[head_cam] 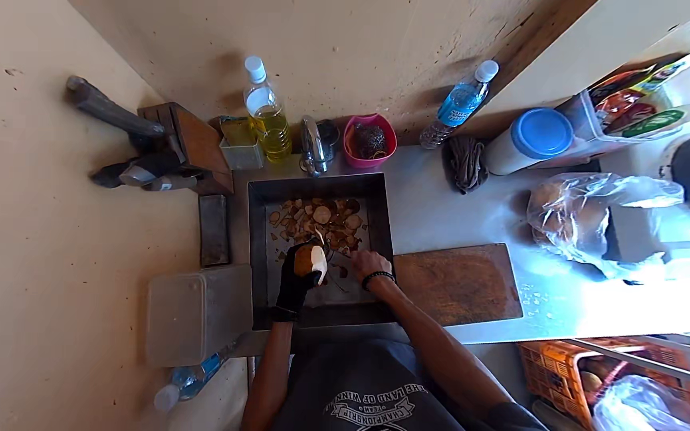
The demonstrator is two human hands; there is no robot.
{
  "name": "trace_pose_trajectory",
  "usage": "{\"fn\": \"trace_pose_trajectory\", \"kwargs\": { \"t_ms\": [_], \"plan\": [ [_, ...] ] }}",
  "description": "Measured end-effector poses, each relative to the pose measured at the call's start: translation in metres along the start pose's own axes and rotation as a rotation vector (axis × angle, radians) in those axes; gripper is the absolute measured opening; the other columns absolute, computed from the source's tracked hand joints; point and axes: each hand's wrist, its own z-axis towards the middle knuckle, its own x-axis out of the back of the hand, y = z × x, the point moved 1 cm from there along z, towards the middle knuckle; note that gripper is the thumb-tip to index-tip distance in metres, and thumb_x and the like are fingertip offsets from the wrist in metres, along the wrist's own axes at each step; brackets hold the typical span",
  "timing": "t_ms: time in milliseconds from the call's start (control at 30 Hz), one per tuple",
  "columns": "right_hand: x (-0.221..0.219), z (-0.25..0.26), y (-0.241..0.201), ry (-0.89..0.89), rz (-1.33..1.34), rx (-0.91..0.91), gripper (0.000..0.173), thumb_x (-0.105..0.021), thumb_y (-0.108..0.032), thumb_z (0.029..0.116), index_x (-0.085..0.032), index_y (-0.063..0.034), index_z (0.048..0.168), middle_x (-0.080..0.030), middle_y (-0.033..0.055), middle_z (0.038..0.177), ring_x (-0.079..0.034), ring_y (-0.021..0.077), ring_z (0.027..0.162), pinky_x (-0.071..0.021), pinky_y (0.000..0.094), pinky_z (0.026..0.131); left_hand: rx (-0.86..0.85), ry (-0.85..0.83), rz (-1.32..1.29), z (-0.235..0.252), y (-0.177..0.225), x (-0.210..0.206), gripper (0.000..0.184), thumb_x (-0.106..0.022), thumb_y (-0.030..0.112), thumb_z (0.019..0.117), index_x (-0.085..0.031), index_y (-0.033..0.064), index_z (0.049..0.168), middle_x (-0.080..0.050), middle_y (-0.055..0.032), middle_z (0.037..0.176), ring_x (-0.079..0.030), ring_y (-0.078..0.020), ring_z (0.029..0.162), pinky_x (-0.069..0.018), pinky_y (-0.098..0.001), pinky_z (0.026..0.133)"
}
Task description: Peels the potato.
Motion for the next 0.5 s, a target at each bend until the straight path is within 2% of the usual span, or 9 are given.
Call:
{"fn": "trace_pose_trajectory", "kwargs": {
  "t_ms": [67,100,167,200,233,300,400,467,500],
  "plan": [
    [-0.01,0.004,0.015,-0.026,0.124,-0.065,0.057,-0.021,-0.035,0.1121,-0.064,-0.0015,0.13,-0.065,0.0221,0.133,-0.061,0.0372,0.128,-0.0468,0.0581,0.103,-0.145,-0.047,-0.027,0.0,0.019,0.008,0.103,-0.092,0.038,0.0581,-0.045,-0.0028,0.14,-0.063,-0.0115,0.13,-0.064,-0.0145,0.113,-0.0555,-0.0321,0.097],
    [-0.012,0.0,0.015,-0.028,0.154,-0.081,0.06,-0.019,-0.036,0.1119,-0.065,-0.0011,0.128,-0.066,0.0215,0.132,-0.061,0.0363,0.128,-0.0471,0.0572,0.102,-0.189,-0.061,-0.075,0.001,0.02,0.012,0.107,-0.092,0.043,0.0601,-0.041,-0.0016,0.143,-0.059,-0.0121,0.136,-0.061,-0.0163,0.119,-0.054,-0.0345,0.1],
    [-0.012,-0.011,0.009,-0.042,0.205,-0.066,0.062,-0.017,-0.037,0.1122,-0.065,0.0003,0.124,-0.066,0.0216,0.13,-0.061,0.0355,0.127,-0.0473,0.0559,0.102,-0.121,-0.041,-0.183,-0.003,0.0,0.016,0.107,-0.083,0.051,0.0748,-0.031,-0.0029,0.152,-0.052,-0.0138,0.145,-0.056,-0.0187,0.126,-0.0508,-0.0378,0.105],
    [-0.008,-0.013,0.003,-0.03,0.21,-0.027,0.062,-0.018,-0.036,0.1123,-0.066,0.001,0.121,-0.067,0.0221,0.127,-0.062,0.0356,0.125,-0.0479,0.0555,0.1,-0.06,0.011,-0.26,-0.002,-0.006,0.012,0.104,-0.081,0.051,0.0763,-0.033,-0.005,0.15,-0.054,-0.0153,0.142,-0.059,-0.0199,0.123,-0.0527,-0.0394,0.102],
    [-0.003,-0.018,-0.004,-0.014,0.201,0.024,0.061,-0.019,-0.036,0.1121,-0.066,0.0016,0.118,-0.068,0.0226,0.123,-0.063,0.036,0.122,-0.0485,0.0554,0.098,0.019,0.067,-0.344,-0.002,-0.01,0.005,0.099,-0.082,0.041,0.0723,-0.035,-0.0056,0.146,-0.058,-0.0161,0.134,-0.062,-0.021,0.116,-0.0557,-0.0408,0.096],
    [0.008,-0.032,-0.017,0.012,0.144,0.125,0.06,-0.02,-0.035,0.1113,-0.068,0.0022,0.111,-0.069,0.0225,0.115,-0.066,0.0367,0.116,-0.0494,0.0559,0.094,0.141,0.118,-0.362,-0.006,-0.017,-0.004,0.089,-0.076,0.02,0.0709,-0.035,-0.0067,0.145,-0.059,-0.0184,0.127,-0.065,-0.0223,0.108,-0.0584,-0.0409,0.09],
    [0.02,-0.049,-0.034,0.045,0.028,0.248,0.061,-0.021,-0.036,0.1102,-0.069,0.0013,0.103,-0.071,0.0217,0.109,-0.067,0.0369,0.111,-0.0501,0.0562,0.091,0.14,0.036,-0.239,-0.005,-0.02,-0.007,0.086,-0.073,0.016,0.0732,-0.033,-0.0054,0.146,-0.059,-0.0153,0.127,-0.064,-0.0169,0.109,-0.0568,-0.034,0.092],
    [0.021,-0.051,-0.04,0.069,-0.032,0.29,0.061,-0.021,-0.036,0.1096,-0.069,0.0012,0.105,-0.071,0.0218,0.11,-0.067,0.0374,0.113,-0.0505,0.0566,0.091,0.14,-0.011,-0.272,0.0,-0.025,-0.007,0.079,-0.071,0.015,0.0814,-0.032,-0.0022,0.148,-0.058,-0.0154,0.128,-0.063,-0.0185,0.11,-0.0563,-0.0364,0.093],
    [0.021,-0.051,-0.043,0.075,-0.055,0.299,0.062,-0.02,-0.036,0.1095,-0.069,0.0012,0.104,-0.071,0.0217,0.111,-0.067,0.0373,0.113,-0.0504,0.0564,0.091,0.146,-0.003,-0.289,0.002,-0.025,-0.008,0.074,-0.071,0.011,0.0824,-0.034,-0.0009,0.146,-0.059,-0.0152,0.126,-0.064,-0.0186,0.108,-0.0565,-0.0362,0.092]
  ]
}}
